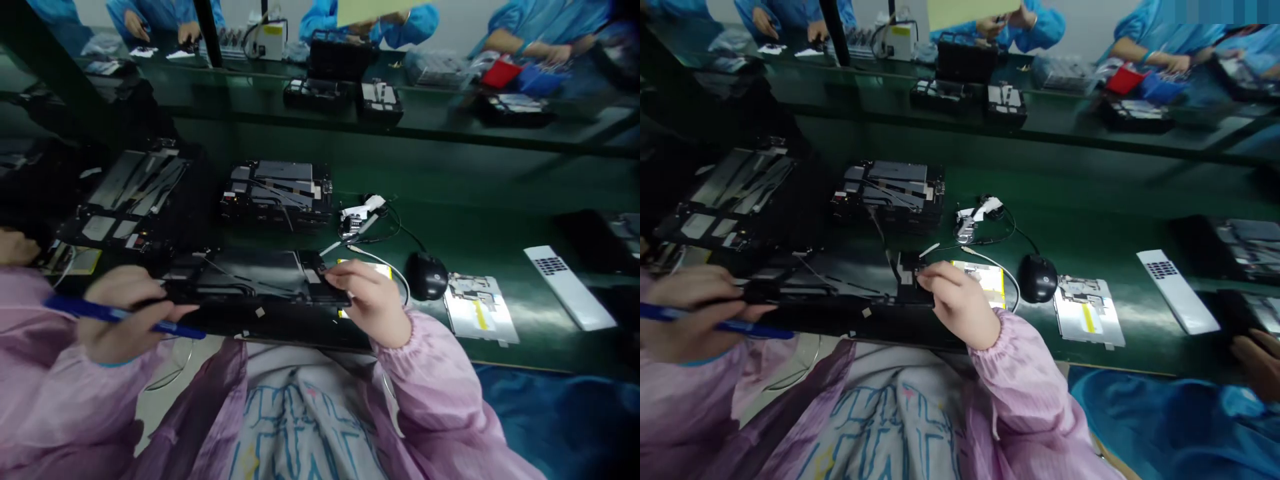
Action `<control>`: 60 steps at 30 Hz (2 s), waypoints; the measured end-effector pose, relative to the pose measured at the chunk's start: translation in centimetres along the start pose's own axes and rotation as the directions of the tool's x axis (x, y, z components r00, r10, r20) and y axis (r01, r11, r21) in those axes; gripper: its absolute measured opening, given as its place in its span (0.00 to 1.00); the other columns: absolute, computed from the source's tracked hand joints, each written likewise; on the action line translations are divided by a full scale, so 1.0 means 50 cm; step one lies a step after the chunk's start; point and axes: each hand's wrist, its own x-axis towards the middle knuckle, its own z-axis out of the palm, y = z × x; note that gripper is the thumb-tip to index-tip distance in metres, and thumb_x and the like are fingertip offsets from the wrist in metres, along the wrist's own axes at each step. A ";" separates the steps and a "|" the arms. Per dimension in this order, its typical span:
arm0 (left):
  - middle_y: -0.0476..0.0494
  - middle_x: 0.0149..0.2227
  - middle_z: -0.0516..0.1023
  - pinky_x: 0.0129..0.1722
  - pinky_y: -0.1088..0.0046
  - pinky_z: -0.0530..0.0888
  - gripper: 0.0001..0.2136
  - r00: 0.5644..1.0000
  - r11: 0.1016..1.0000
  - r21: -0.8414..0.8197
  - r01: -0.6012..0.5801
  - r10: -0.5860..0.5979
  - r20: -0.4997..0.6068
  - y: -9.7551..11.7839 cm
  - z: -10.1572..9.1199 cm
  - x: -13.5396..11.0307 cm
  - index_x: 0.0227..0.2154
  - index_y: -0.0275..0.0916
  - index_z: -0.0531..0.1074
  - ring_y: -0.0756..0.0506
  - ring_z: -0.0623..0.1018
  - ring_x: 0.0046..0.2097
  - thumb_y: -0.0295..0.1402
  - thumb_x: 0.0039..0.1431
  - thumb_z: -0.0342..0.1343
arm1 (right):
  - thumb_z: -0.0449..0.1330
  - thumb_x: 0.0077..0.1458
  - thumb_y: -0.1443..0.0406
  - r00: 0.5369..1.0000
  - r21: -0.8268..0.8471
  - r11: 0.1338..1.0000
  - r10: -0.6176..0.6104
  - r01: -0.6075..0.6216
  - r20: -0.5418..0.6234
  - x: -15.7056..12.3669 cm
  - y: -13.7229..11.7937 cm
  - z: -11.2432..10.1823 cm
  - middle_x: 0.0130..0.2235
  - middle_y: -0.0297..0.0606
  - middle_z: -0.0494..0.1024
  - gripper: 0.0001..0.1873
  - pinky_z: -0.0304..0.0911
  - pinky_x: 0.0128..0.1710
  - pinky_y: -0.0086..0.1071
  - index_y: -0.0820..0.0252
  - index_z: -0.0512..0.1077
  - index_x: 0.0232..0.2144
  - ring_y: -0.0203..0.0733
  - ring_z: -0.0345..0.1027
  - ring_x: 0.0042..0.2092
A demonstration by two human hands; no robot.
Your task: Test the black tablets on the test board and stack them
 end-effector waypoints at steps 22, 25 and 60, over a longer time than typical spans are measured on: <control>0.44 0.20 0.68 0.26 0.61 0.70 0.28 0.929 0.799 -0.496 0.340 -0.368 0.042 0.014 0.164 -0.125 0.27 0.41 0.73 0.43 0.70 0.25 0.59 0.60 0.39 | 0.47 0.61 0.73 0.966 -0.257 0.953 0.207 -0.163 0.157 -0.055 -0.029 0.178 0.55 0.47 0.74 0.14 0.49 0.61 0.58 0.59 0.67 0.46 0.52 0.62 0.61; 0.45 0.20 0.66 0.20 0.68 0.64 0.22 0.851 0.609 -0.649 0.455 -0.511 0.117 0.054 0.189 -0.108 0.23 0.40 0.72 0.47 0.67 0.22 0.50 0.61 0.47 | 0.48 0.63 0.68 0.974 -0.156 0.975 0.182 -0.160 0.138 -0.041 -0.047 0.171 0.55 0.47 0.73 0.12 0.49 0.62 0.56 0.59 0.68 0.46 0.52 0.62 0.61; 0.45 0.29 0.75 0.24 0.77 0.73 0.05 0.851 0.528 -0.671 0.520 -0.251 0.462 0.083 0.293 -0.040 0.31 0.36 0.69 0.50 0.76 0.27 0.31 0.61 0.53 | 0.55 0.62 0.63 0.985 0.085 0.992 0.081 -0.095 0.154 -0.041 0.053 0.083 0.36 0.40 0.79 0.07 0.67 0.48 0.45 0.56 0.73 0.37 0.45 0.73 0.40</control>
